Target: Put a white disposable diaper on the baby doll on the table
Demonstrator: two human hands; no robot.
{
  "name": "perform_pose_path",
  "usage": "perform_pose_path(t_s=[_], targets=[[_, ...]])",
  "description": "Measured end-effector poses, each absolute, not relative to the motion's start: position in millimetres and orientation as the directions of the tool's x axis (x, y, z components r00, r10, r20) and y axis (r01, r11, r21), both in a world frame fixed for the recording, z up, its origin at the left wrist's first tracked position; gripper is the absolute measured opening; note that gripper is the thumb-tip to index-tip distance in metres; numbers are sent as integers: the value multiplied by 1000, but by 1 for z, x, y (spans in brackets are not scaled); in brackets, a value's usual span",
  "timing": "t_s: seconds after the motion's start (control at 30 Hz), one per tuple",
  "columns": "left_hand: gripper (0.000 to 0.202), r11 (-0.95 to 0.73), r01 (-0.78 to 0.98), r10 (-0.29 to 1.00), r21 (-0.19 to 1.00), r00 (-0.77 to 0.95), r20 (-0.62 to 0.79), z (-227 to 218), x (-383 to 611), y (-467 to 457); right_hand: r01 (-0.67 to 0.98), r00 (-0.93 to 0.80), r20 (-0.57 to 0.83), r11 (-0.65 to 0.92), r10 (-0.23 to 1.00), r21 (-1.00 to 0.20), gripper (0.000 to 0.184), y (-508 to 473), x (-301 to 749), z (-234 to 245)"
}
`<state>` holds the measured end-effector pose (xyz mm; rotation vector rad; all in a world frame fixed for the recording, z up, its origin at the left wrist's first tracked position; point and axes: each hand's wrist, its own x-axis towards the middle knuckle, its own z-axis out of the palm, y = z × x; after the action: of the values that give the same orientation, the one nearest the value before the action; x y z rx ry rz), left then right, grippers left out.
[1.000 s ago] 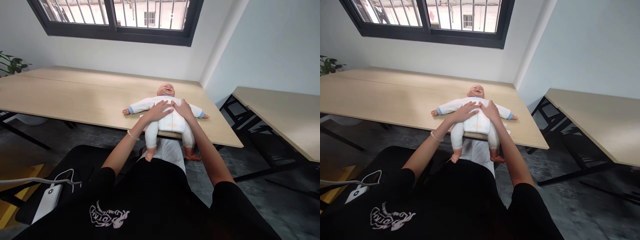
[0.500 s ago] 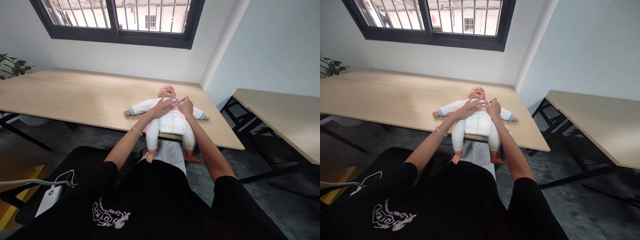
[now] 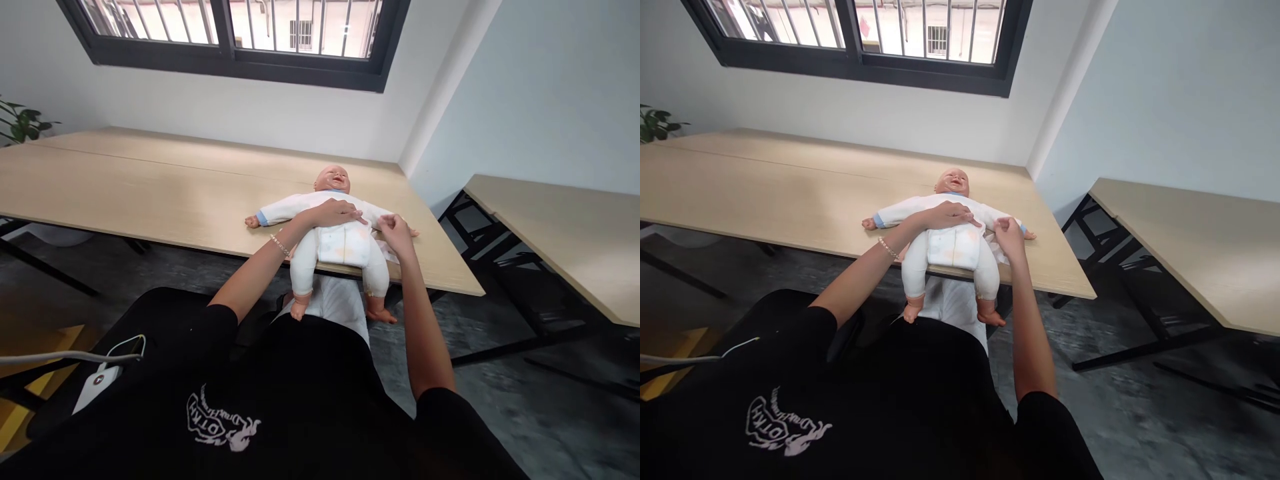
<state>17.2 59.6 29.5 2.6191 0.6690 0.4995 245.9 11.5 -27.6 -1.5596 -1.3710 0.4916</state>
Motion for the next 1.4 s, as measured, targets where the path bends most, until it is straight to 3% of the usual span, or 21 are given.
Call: perform_pose_path(t_s=[0.13, 0.3, 0.43, 0.6, 0.73, 1.03, 1.4], targets=[[49, -814, 413, 520, 408, 831, 197, 31, 17, 59, 679, 182, 294, 97, 938, -728, 31, -13, 257, -47], [47, -795, 407, 532, 450, 824, 194, 30, 13, 61, 743, 36, 325, 192, 945, -641, 24, -26, 254, -52], [48, -780, 384, 530, 494, 825, 196, 29, 10, 62, 641, 4, 317, 241, 948, -729, 34, -32, 260, -49], [50, -776, 367, 529, 513, 822, 212, 26, 9, 63, 317, 230, 254, 175, 939, -932, 51, -33, 269, -50], [49, -775, 373, 534, 510, 818, 213, 22, 9, 66, 96, 306, 203, 182, 930, -979, 55, -30, 270, -51], [47, -771, 336, 542, 542, 793, 279, 16, 8, 65, 154, 272, 263, 227, 926, -961, 48, -39, 267, -51], [46, -763, 292, 535, 577, 786, 309, 13, 7, 68, 249, -8, 153, 150, 988, -957, 68, -58, 272, -44]])
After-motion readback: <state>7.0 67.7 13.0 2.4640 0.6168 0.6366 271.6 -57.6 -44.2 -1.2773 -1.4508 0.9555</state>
